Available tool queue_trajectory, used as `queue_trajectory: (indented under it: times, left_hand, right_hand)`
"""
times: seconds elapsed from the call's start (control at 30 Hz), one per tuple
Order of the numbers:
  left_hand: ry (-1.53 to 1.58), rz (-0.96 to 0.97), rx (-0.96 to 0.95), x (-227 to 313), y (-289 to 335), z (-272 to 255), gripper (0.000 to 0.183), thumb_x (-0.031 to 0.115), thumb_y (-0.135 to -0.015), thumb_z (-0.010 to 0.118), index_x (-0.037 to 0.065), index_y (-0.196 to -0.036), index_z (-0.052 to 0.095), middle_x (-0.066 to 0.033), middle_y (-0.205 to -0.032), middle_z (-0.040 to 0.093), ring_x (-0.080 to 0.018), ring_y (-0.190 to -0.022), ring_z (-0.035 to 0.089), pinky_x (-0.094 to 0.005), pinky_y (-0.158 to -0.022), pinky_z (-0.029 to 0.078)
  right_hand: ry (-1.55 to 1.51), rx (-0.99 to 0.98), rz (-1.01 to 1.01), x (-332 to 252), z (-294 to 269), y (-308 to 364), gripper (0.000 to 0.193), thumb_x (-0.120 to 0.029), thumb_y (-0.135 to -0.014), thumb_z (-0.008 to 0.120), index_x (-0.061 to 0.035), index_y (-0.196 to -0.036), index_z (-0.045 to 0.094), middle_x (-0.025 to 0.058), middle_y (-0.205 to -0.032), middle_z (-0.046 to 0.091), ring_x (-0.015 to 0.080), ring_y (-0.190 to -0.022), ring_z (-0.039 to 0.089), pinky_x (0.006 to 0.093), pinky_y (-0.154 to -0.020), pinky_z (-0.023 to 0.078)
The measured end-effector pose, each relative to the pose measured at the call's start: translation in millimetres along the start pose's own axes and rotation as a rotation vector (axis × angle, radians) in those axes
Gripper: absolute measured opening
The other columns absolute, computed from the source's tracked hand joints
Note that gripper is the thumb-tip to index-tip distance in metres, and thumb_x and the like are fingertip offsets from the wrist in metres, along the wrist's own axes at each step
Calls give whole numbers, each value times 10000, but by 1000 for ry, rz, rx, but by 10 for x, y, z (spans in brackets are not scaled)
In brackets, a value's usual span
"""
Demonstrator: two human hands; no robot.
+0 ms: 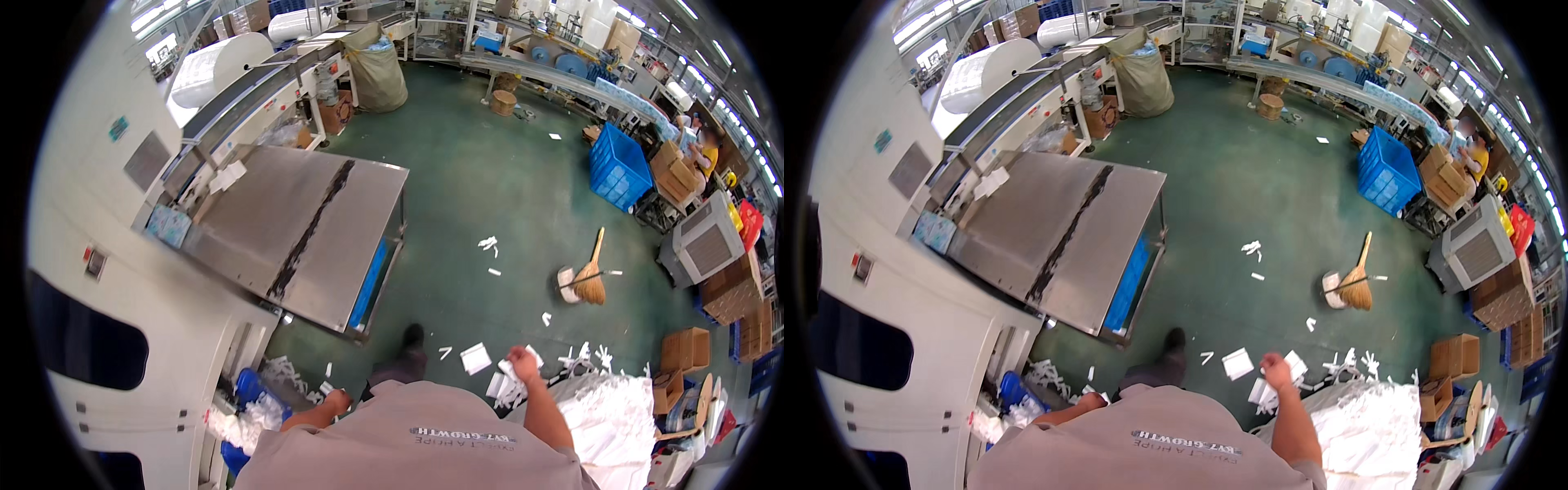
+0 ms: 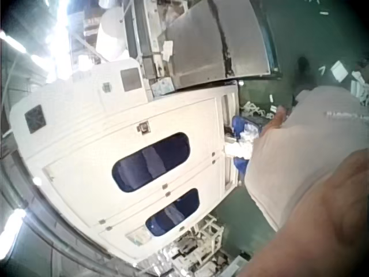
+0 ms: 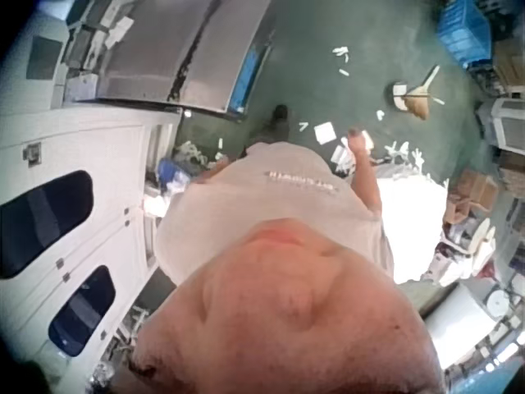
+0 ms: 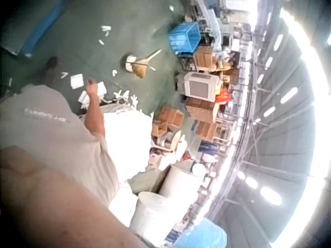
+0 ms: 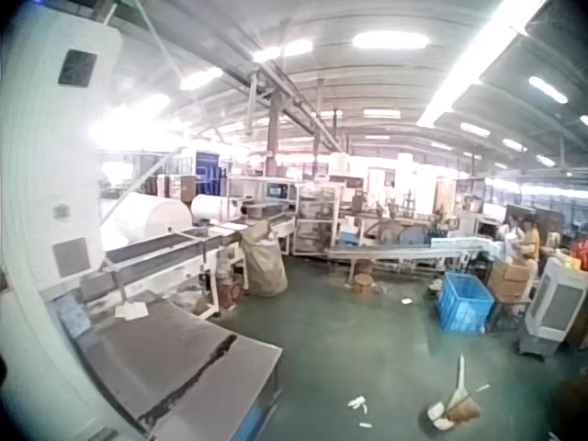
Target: The person removes several white paper or fabric sheets from a conveyor belt, wipes the side of a metal machinery enclosure with them, and then discards the used sheets into a blue bin.
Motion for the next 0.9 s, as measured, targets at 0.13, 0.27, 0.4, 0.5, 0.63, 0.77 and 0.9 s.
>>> queue_trajectory:
  times: [0.13,0.27,0.4,0.5,0.63,0.77,0.9]
  left_hand:
    - [857,-180,494,-237,-1263,-2148,241,243,-966,608,70,-1030,762,-219,-961,759,-389,-894,741,-492,-794,572]
    - [862,-24,786,-534,-1758,-4432,172,177,-950,678,60,-1067,727,-199,-1012,735,-381,-932,712,-473,-833,574]
    - [544,-343,790,-1223,-2450,-5877,332,272,-939,695,84,-1212,694,-191,-1306,672,-371,-1243,616,-528,-1052,485]
    - [450,-727,659,-1642,-2892,-6395,506,365,-928,696,80,-1342,636,-191,-1436,602,-407,-1373,515,-593,-1147,380]
    - [700,-858,606,-1989,-3526,-6599,646,380,-918,701,41,-1452,565,-231,-1541,502,-440,-1463,417,-642,-1194,296]
    - [502,-1141,673,-1923,-2889,-6030,661,341,-911,687,36,-1477,534,-241,-1622,384,-418,-1522,327,-653,-1215,256]
    - [649,-1252,596,-1996,-3447,-6468,627,342,-909,663,6,-1429,564,-266,-1612,397,-434,-1524,315,-640,-1218,239]
  right_hand:
    - [504,-239,-77,1157,217,-365,413,-444,-980,625,-107,-1174,765,190,-1213,752,381,-1136,705,491,-1004,549]
    - [256,-333,350,1201,-4,-446,402,-437,-973,636,-101,-1145,774,180,-1176,763,369,-1092,718,484,-966,561]
    - [97,-269,520,929,-326,-1152,391,-429,-966,647,-95,-1116,783,170,-1140,774,356,-1047,732,476,-927,573]
    - [114,-300,470,841,-447,-2055,384,-424,-961,656,-90,-1095,789,162,-1113,782,347,-1014,742,471,-897,582]
    - [465,-427,96,977,-798,-3790,375,-416,-954,667,-84,-1066,798,152,-1076,793,334,-969,755,463,-859,594]
    - [293,-409,255,-594,-922,-5409,298,-362,-929,711,-109,-1042,821,61,-996,810,255,-913,768,432,-815,604]
    - [559,-283,-63,-1582,-1621,-7331,211,-251,-928,713,-68,-998,791,111,-896,788,295,-859,755,402,-762,601]
Point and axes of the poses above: each hand's wrist, its own y-axis away from the middle knuckle, its own z-axis out of the palm, x = y × z, the point moved 9 cm from there along -y, towards the middle knuckle
